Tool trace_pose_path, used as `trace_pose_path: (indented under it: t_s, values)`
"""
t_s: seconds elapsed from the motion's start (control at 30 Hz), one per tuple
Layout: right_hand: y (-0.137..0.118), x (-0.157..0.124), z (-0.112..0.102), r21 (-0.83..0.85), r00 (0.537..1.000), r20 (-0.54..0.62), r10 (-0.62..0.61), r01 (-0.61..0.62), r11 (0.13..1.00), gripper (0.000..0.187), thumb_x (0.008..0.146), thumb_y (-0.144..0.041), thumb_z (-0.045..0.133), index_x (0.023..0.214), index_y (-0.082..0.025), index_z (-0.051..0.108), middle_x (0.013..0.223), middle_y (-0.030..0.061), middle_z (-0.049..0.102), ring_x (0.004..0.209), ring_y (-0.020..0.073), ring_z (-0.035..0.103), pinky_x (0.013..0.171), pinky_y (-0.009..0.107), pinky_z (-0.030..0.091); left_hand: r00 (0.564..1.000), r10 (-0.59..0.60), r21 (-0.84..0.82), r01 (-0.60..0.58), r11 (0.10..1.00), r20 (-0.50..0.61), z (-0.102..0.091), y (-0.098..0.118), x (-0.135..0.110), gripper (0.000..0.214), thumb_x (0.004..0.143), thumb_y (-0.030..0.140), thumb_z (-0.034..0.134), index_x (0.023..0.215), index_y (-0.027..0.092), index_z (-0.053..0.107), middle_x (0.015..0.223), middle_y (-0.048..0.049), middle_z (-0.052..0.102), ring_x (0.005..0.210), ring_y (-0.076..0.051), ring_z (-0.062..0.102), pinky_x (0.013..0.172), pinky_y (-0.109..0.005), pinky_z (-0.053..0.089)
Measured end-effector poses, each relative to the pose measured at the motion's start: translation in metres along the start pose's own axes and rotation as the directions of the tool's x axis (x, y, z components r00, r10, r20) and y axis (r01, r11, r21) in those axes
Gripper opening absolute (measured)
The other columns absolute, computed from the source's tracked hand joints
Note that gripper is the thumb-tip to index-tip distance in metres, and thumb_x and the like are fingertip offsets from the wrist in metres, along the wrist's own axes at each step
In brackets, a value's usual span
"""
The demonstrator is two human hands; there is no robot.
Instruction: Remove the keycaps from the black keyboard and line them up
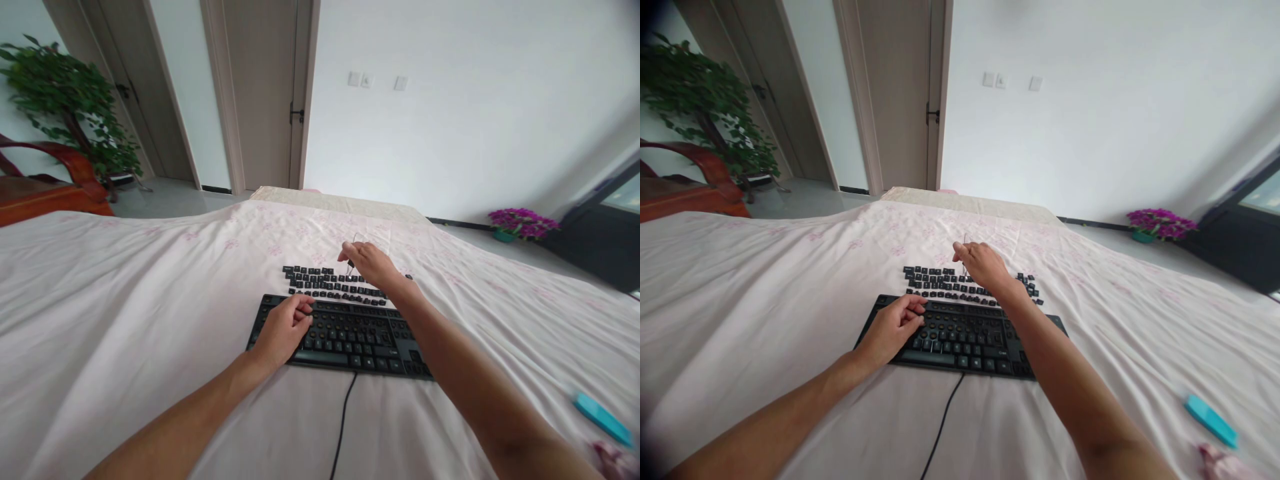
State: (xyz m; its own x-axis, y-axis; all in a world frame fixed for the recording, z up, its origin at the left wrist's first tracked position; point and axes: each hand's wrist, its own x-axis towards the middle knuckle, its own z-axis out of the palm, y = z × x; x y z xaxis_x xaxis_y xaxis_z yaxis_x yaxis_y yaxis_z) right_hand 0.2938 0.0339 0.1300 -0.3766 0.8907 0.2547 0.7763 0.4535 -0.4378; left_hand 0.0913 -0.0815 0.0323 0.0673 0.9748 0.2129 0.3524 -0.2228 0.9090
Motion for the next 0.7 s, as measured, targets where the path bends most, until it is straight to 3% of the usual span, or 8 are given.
trace_pose_path:
  t_s: [0.1,0.2,0.3,0.7]
  values:
    - [-0.019,-0.035,-0.008,0.179,0.998,-0.045,-0.054,0.061,0.982,0.047,0.093,-0.047,0.035,0.076,-0.018,0.068,0.079,0.0034,0.067,0.069,0.0136,0.059,0.066,0.023,0.043,1.000,0.017,0.015,-0.017,1.000,0.016,0.000,0.000,-0.001,0.032,0.076,0.015,0.055,0.108,0.020,0.060,0.094,-0.0026,0.063,0.068,-0.010,0.059,0.068,-0.023,0.049]
    - [-0.026,-0.065,0.002,0.432,0.999,0.028,-0.036,0.021,0.902,0.043,0.089,-0.050,0.045,0.075,-0.015,0.065,0.067,0.0021,0.062,0.048,0.0093,0.051,0.051,0.022,0.041,0.996,0.055,0.066,-0.059,0.996,0.071,0.000,0.004,-0.004,0.032,0.076,0.014,0.056,0.107,0.021,0.061,0.097,-0.0026,0.064,0.072,-0.011,0.060,0.067,-0.023,0.049]
    - [-0.023,-0.083,0.016,0.574,0.994,0.084,-0.077,0.015,0.819,0.041,0.084,-0.053,0.053,0.073,-0.014,0.064,0.072,0.0039,0.063,0.048,0.0094,0.054,0.046,0.021,0.042,0.988,0.086,0.133,-0.103,0.986,0.130,0.000,0.009,-0.007,0.031,0.075,0.016,0.059,0.104,0.022,0.062,0.099,-0.0020,0.063,0.075,-0.012,0.061,0.068,-0.024,0.047]
    - [-0.016,-0.089,0.038,0.496,0.967,0.162,-0.197,0.093,0.863,0.035,0.086,-0.047,0.056,0.074,-0.015,0.066,0.069,0.0008,0.060,0.052,0.0085,0.053,0.049,0.019,0.041,0.964,0.134,0.289,-0.198,0.937,0.228,-0.001,0.014,-0.008,0.022,0.075,0.022,0.065,0.097,0.025,0.066,0.092,0.0014,0.065,0.080,-0.014,0.061,0.071,-0.025,0.044]
